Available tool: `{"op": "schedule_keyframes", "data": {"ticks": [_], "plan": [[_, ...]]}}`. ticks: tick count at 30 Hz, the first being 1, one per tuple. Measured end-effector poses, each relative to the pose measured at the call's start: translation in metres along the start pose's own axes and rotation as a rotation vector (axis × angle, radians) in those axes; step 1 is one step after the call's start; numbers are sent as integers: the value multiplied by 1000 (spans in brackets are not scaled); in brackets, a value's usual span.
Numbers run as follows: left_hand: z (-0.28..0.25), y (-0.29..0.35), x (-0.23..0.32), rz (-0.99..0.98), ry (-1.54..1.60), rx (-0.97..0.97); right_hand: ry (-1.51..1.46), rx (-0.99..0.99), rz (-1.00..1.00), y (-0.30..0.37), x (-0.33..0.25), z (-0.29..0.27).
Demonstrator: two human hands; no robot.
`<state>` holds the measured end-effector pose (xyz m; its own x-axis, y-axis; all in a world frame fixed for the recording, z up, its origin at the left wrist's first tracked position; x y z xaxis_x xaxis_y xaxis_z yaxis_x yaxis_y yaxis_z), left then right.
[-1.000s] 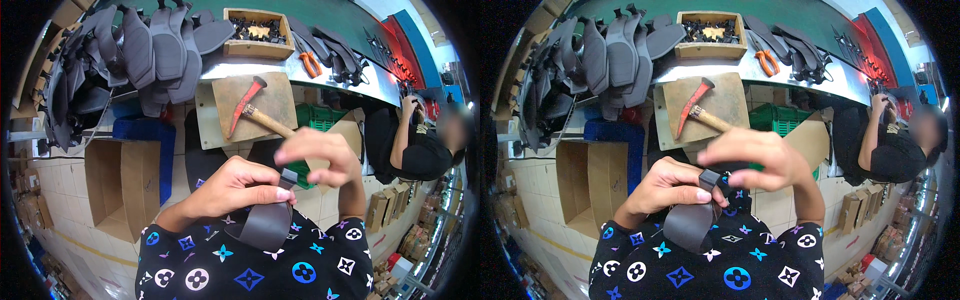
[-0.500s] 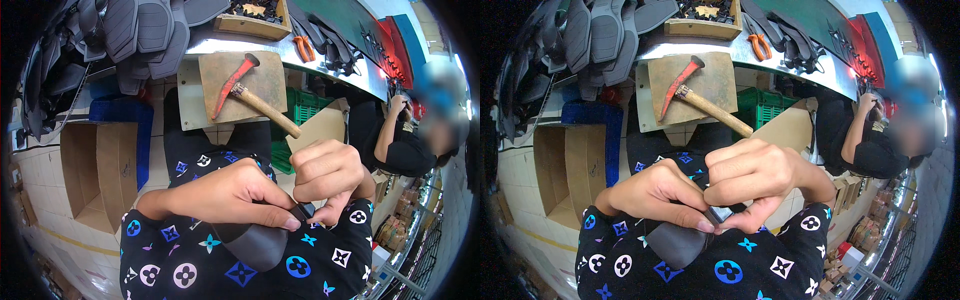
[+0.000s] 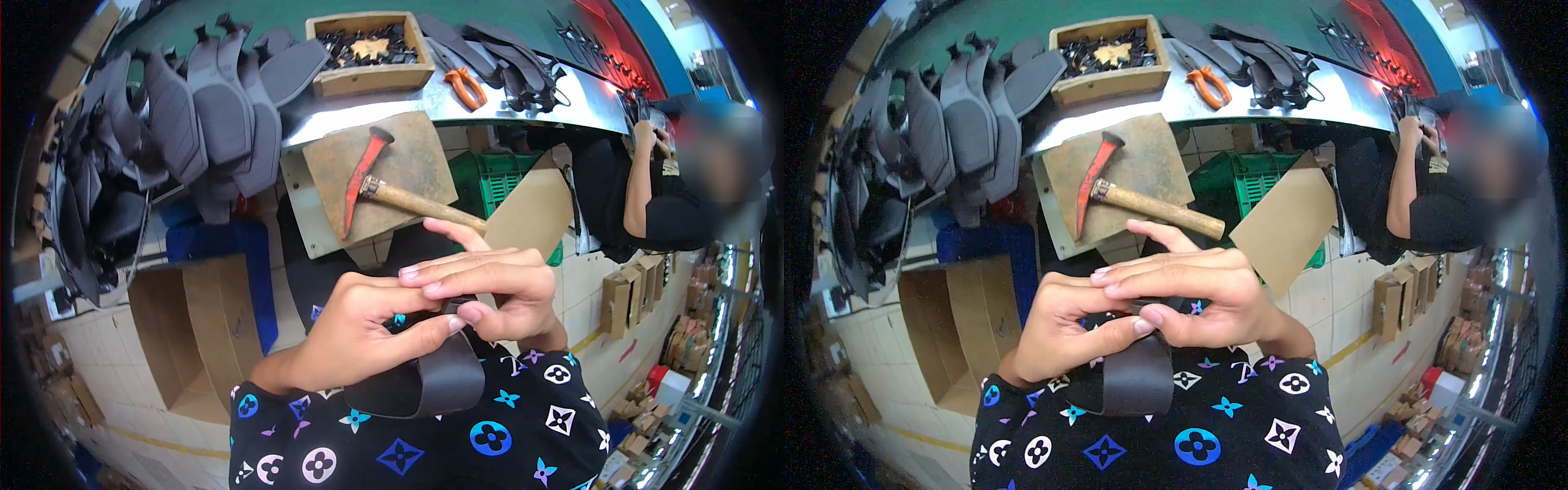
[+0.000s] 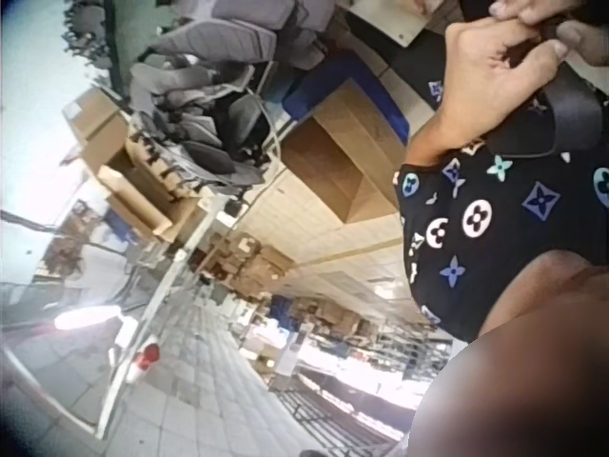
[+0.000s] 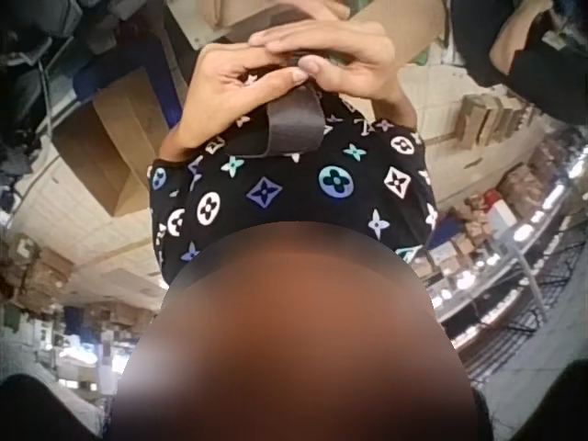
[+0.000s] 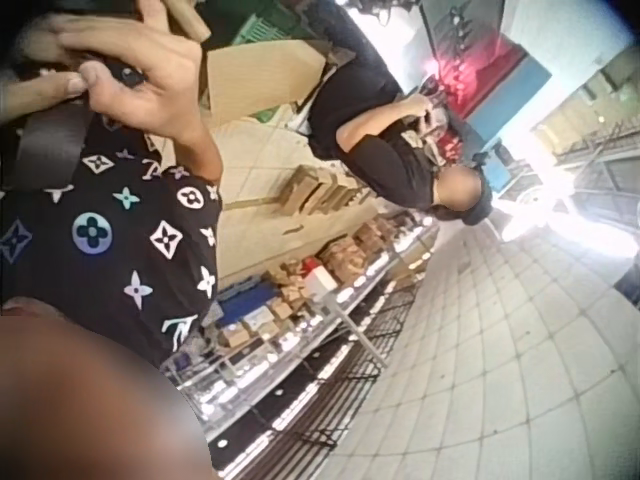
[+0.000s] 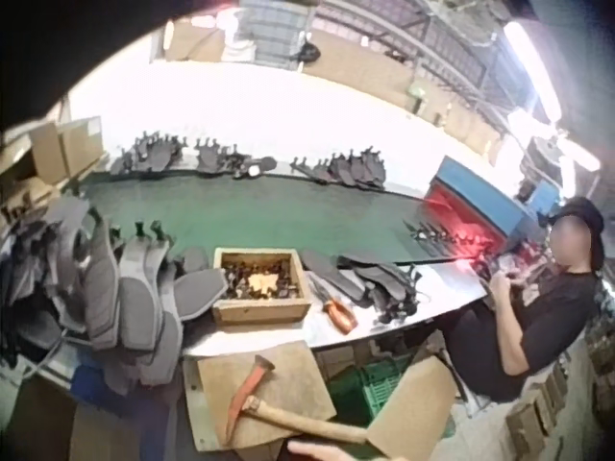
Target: Hammering and assembling shoe insoles and components on a workbench.
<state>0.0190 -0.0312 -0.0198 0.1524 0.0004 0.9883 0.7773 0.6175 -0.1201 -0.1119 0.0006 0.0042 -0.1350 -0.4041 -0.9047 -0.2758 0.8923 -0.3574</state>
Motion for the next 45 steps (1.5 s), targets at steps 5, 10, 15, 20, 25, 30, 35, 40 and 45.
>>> {"op": "schedule_keyframes", "data": {"ticks": [5,10,15,20,25,30,35,40,45], "plan": [[3,-21,-18,-194,251,-21,60,253,6,14,5,-31],[24,-42,-46,-484,359,-76,-31,223,170,39,41,-52],[46,-110,-37,62,-32,174,-829,249,388,88,75,-42],[86,-154,-28,307,-551,97,-488,949,418,193,114,-113],[85,-155,-40,178,-488,44,-151,1402,598,302,213,-230],[48,-137,-50,36,-584,143,980,1129,829,258,232,-320],[15,-120,-35,26,-636,269,749,1014,218,57,256,-450],[-9,-99,-5,60,-702,383,1160,605,505,-61,256,-472],[-25,-84,51,225,-1039,560,1421,686,-470,-108,62,-327]]}}
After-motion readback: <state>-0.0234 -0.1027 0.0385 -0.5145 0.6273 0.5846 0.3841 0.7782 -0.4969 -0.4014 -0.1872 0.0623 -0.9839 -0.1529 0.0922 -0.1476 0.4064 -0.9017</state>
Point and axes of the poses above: each hand's wrist, its own y-axis away from the middle knuckle, its own z-axis out of the palm, x = y × z, the point moved 7 cm from there along -y, towards the middle knuckle, and after that the axes turned 1 degree about x, right-handed, at the moved point
